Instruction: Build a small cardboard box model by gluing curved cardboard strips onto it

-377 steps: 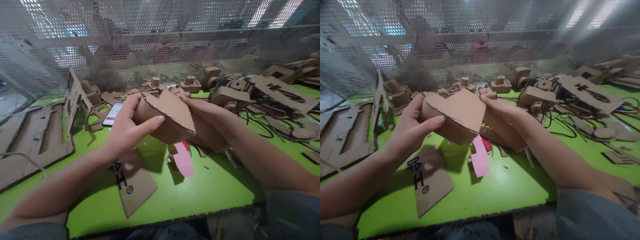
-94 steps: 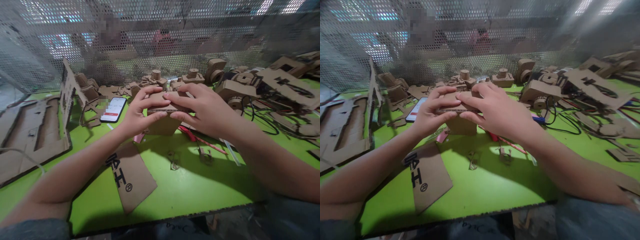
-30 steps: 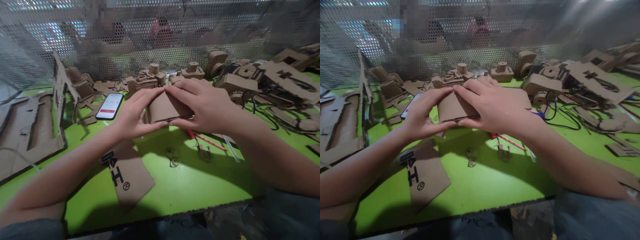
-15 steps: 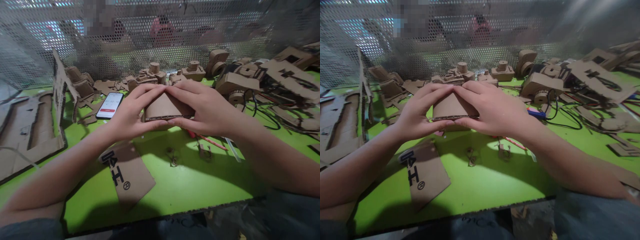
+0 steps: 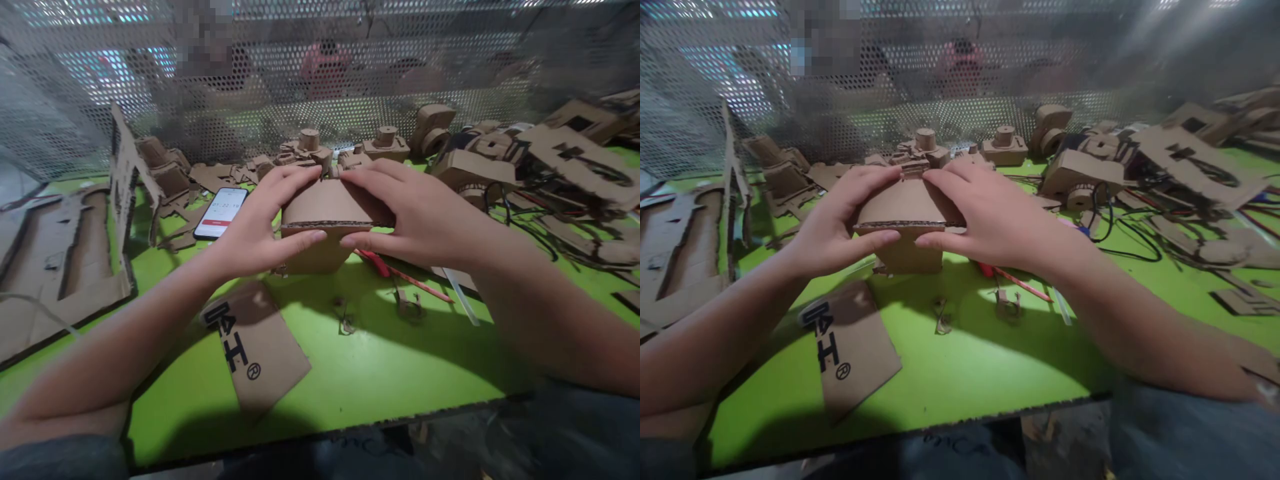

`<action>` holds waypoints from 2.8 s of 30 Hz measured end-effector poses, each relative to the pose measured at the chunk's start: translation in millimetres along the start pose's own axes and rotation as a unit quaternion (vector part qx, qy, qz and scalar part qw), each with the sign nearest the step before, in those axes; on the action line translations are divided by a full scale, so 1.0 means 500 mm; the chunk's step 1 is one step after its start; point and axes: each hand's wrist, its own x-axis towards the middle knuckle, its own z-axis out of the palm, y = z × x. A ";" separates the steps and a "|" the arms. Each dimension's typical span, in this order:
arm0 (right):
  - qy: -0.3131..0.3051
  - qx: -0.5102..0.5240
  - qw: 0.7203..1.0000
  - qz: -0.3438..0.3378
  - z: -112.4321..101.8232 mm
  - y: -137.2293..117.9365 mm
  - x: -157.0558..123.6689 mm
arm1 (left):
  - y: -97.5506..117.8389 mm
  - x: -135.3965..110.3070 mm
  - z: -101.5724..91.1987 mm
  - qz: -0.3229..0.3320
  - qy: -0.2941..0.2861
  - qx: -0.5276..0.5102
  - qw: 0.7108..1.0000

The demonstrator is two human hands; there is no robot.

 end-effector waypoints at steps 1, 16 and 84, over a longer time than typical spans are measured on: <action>0.004 0.003 1.000 -0.002 0.002 0.000 0.000 | 0.000 -0.001 0.001 -0.005 0.003 0.002 1.000; -0.025 0.025 0.999 0.005 -0.002 0.004 0.007 | -0.007 -0.002 0.015 -0.023 0.031 -0.041 0.998; -0.038 0.031 0.998 -0.043 -0.013 -0.009 0.002 | 0.004 -0.008 0.067 -0.051 0.141 -0.207 0.967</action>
